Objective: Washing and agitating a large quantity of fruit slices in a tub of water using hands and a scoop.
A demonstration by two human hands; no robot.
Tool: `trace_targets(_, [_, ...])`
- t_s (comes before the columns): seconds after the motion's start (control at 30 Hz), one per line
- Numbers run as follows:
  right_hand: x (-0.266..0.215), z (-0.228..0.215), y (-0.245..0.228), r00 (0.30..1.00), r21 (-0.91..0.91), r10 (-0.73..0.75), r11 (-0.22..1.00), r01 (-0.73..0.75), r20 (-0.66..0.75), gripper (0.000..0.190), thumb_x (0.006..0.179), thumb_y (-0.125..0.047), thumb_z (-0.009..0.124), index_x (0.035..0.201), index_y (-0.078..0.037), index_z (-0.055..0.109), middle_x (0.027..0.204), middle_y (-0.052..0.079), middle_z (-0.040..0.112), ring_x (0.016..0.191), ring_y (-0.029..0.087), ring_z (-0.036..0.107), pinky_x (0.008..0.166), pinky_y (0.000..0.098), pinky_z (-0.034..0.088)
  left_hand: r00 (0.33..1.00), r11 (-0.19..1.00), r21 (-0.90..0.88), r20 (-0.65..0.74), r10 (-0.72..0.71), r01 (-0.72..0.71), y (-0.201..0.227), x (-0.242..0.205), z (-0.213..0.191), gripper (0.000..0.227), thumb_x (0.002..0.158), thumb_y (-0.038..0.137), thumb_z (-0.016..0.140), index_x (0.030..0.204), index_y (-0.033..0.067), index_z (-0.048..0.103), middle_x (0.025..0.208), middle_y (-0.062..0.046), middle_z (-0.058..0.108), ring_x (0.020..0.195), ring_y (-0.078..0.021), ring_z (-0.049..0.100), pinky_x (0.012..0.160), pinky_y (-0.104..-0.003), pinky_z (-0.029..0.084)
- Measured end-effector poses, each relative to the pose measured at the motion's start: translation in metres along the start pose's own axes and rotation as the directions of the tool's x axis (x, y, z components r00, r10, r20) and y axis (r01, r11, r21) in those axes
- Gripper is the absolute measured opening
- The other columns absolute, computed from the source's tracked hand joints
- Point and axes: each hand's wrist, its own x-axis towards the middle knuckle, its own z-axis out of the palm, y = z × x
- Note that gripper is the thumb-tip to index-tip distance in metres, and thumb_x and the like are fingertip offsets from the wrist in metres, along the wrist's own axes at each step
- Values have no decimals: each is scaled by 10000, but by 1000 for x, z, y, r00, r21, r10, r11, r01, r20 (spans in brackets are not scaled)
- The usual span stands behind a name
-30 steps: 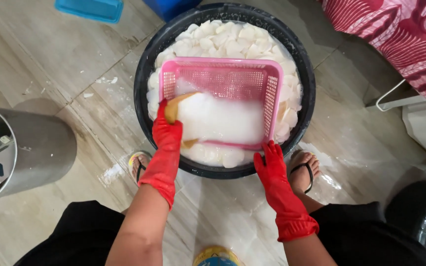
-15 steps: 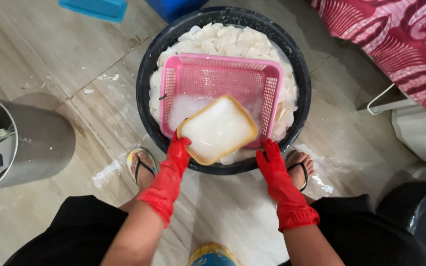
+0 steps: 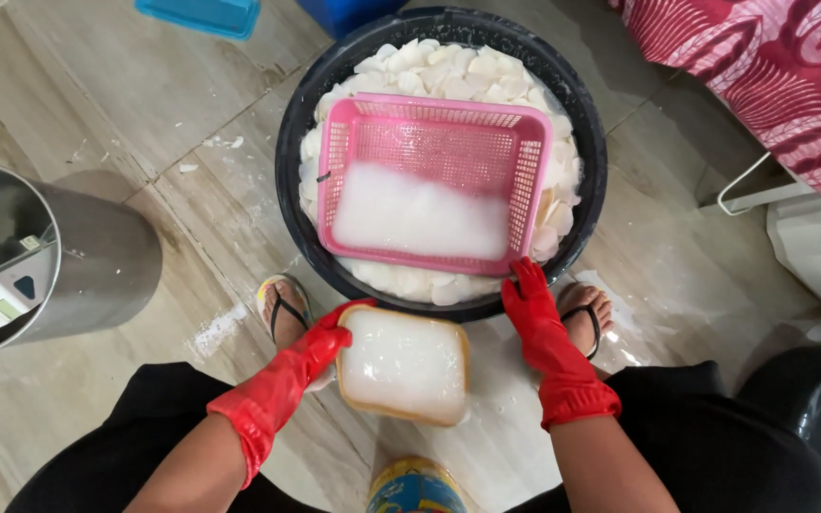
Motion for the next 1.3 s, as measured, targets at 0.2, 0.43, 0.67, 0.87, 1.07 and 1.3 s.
trace_targets(0.2, [-5,-9,-14,1000,45,2,999,-2,-12,520,975,-397,623,1475,-270,564,1619,93,417,1499,323,367,1255,446,295,986,997,73,165,9,-21,-67,35,-47,927,520,-54,529,1412,155,673,1209,-238,739,1077,-399,717,934,-485,585])
trace_targets(0.43, [-7,-8,-14,999,5,-31,1000,31,-7,524,979,-377,616,1477,-221,565,1617,127,416,1501,348,359,1251,456,304,1000,659,751,28,14,-30,-39,15,-35,789,747,227,689,1461,525,536,1450,-128,606,1355,-331,561,1181,-394,442])
trace_targets(0.67, [-3,2,1,997,-23,-71,997,70,-29,553,971,-382,637,1481,-181,559,1621,142,409,1508,354,339,1258,443,297,968,201,953,201,147,-229,-49,-1,-10,840,756,262,780,1517,436,469,1304,-158,629,1232,-389,635,1079,-458,546])
trace_targets(0.87, [-3,-3,-6,998,28,-55,998,55,19,563,958,-349,585,1484,-157,524,1641,84,372,1554,248,255,1241,381,234,559,-257,641,762,327,-723,-62,-33,27,915,670,184,855,1508,268,499,1296,-314,564,1076,-474,615,597,-504,588])
trace_targets(1.07, [-18,-32,-76,981,146,193,972,-186,-36,549,949,-386,556,1454,-171,561,1375,51,661,1261,246,609,1045,357,455,315,-428,419,903,294,-801,-23,-79,61,736,712,213,701,1434,292,577,1047,-196,551,750,-385,538,631,-510,478])
trace_targets(1.3, [39,-43,-88,951,-265,50,955,-135,-305,827,884,-485,609,1603,-164,357,1401,210,606,1232,453,580,985,545,465,431,-344,571,806,405,-745,76,-44,65,749,958,659,443,1602,285,362,1516,-103,513,1186,-388,549,852,-493,485])
